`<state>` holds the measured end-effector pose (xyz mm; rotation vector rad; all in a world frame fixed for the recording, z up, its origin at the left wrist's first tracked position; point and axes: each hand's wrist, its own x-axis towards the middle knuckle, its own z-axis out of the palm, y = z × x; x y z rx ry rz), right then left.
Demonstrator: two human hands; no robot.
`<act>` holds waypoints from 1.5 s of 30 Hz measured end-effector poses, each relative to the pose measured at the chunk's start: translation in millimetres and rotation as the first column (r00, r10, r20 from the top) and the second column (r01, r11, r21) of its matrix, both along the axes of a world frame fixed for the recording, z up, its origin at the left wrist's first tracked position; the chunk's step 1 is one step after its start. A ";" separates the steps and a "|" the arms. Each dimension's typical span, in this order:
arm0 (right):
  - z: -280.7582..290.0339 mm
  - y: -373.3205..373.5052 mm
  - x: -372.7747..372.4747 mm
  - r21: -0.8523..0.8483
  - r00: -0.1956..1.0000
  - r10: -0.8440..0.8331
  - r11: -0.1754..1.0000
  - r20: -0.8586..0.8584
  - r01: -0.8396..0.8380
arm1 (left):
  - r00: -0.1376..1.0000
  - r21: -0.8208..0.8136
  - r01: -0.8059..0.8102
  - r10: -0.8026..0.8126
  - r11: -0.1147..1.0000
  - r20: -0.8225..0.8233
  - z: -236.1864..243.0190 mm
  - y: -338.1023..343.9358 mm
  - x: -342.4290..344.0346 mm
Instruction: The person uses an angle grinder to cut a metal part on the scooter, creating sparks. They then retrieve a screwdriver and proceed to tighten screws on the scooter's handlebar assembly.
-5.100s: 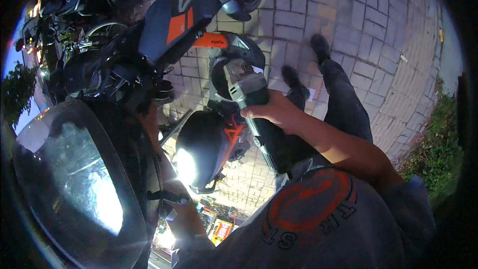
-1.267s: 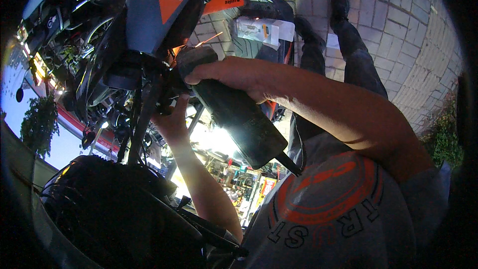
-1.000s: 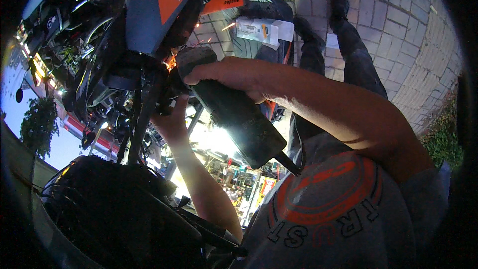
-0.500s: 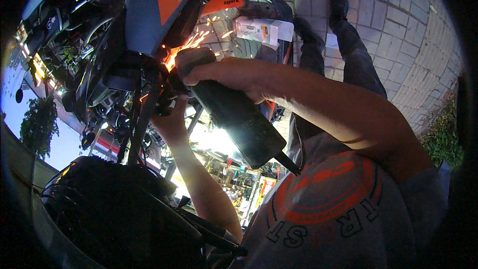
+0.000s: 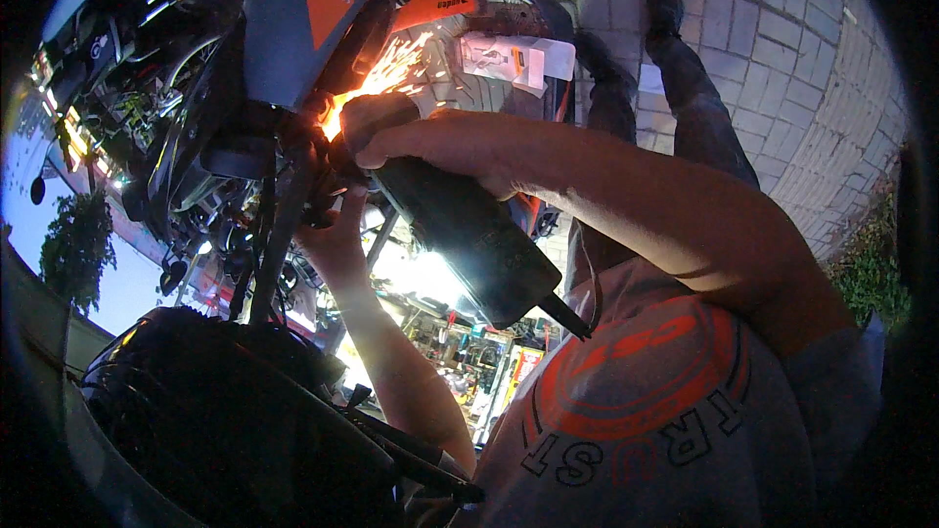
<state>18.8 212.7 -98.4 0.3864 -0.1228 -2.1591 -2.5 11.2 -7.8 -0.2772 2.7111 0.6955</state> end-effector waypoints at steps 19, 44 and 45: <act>-84.4 -136.7 -34.5 -0.063 0.499 -0.696 0.612 -0.516 0.788 | 0.990 0.072 0.076 -0.067 0.995 -0.121 -7.0 -13.0 1.7; -89.1 -160.7 -26.4 -0.042 0.314 -0.796 0.390 -0.518 0.920 | 0.996 0.008 0.039 -0.038 0.999 -0.076 -7.1 -18.5 2.2; -88.6 -159.8 -24.5 -0.013 0.388 -0.786 0.449 -0.481 0.893 | 0.996 0.022 0.044 -0.042 0.999 -0.085 -7.1 -17.2 1.5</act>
